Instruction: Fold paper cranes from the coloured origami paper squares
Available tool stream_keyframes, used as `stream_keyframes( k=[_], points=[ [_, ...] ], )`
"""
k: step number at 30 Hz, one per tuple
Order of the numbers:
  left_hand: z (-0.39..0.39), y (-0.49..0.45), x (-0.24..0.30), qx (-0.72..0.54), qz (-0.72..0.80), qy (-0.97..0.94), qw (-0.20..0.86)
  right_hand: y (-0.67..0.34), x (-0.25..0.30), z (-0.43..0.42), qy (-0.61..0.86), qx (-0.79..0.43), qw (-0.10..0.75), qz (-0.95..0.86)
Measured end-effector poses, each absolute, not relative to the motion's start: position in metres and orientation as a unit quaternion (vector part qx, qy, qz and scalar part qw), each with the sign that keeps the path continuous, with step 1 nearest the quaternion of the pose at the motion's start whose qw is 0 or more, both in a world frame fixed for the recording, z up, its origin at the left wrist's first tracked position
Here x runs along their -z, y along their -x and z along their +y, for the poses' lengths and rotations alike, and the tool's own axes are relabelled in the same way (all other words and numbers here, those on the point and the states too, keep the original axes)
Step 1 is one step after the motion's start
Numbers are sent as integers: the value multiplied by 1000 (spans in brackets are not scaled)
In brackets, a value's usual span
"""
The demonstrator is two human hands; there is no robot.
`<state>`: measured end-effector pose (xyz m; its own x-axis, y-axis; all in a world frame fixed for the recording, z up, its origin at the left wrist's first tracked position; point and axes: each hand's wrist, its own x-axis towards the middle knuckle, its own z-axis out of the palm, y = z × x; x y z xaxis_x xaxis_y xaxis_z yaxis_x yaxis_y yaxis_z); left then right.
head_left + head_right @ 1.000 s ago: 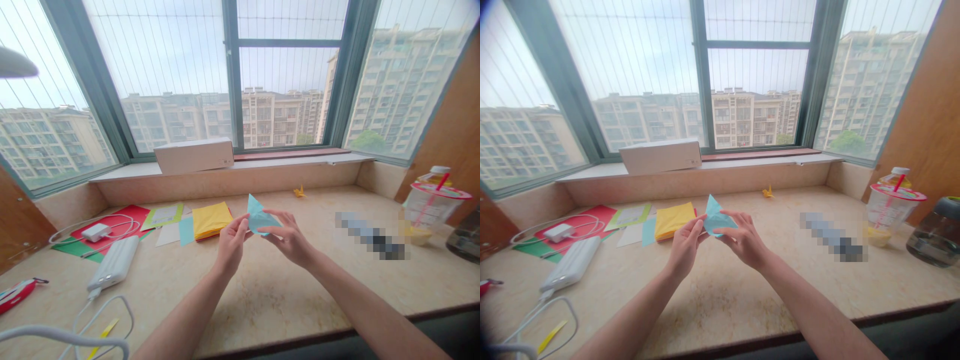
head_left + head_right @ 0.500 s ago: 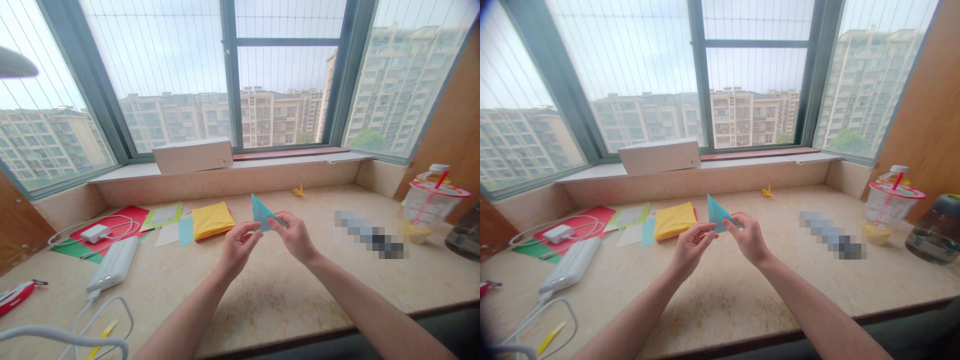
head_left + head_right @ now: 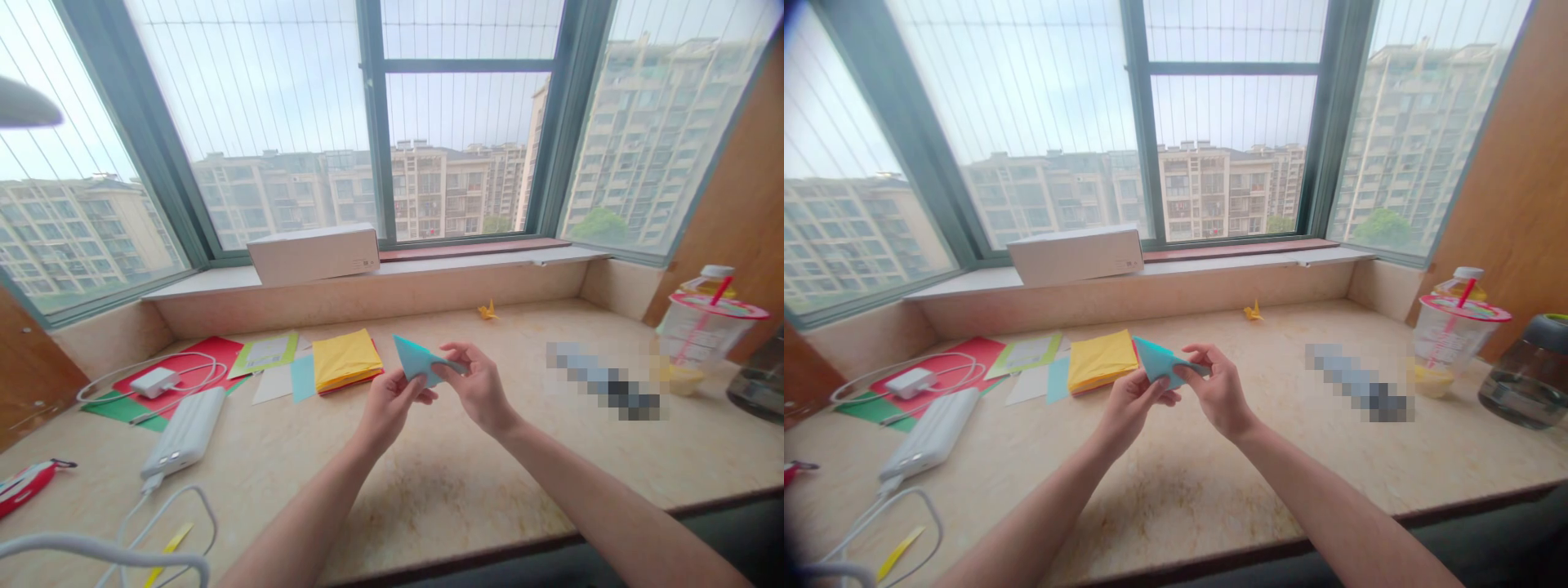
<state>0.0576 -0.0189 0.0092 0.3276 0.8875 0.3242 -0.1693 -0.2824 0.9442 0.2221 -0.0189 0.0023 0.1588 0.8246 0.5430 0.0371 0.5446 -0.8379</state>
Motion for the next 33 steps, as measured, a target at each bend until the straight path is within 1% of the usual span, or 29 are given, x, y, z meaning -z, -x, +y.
stream_keyframes(
  k=[3,6,9,11,14,15,16,18,19,21,24,27,30,33],
  points=[
    [-21,-60,-10,-490,292,-626,531,-222,-6,-20,363,-309,679,-557],
    [-25,-62,-13,-482,307,-626,530,-225,-10,-18,349,-307,718,-518],
    [-25,-60,-17,-496,322,-616,520,-231,-12,-16,357,-248,763,-479],
    [-22,-58,-17,-532,333,-593,505,-236,-13,-16,366,-191,785,-462],
    [-16,-54,-14,-607,357,-546,453,-237,-9,-19,367,-137,781,-485],
    [-14,-53,-12,-621,366,-542,431,-235,-8,-21,363,-151,763,-514],
    [-13,-52,-10,-625,373,-551,409,-231,-6,-23,355,-188,730,-552],
    [-13,-51,-7,-615,367,-600,357,-221,-3,-26,318,-312,637,-629],
    [-14,-51,-6,-609,358,-628,326,-216,-2,-27,293,-361,605,-646],
    [-15,-50,-4,-602,336,-675,261,-209,-1,-27,265,-419,583,-643],
    [-13,-48,-2,-584,323,-722,182,-210,-2,-25,271,-471,590,-598],
    [-9,-47,2,-547,321,-761,139,-216,-5,-21,289,-502,596,-556],
    [-10,-49,3,-519,314,-785,127,-220,-7,-17,307,-508,604,-532],
    [-17,-51,0,-499,301,-798,150,-222,-6,-14,340,-488,623,-507]
  ],
)
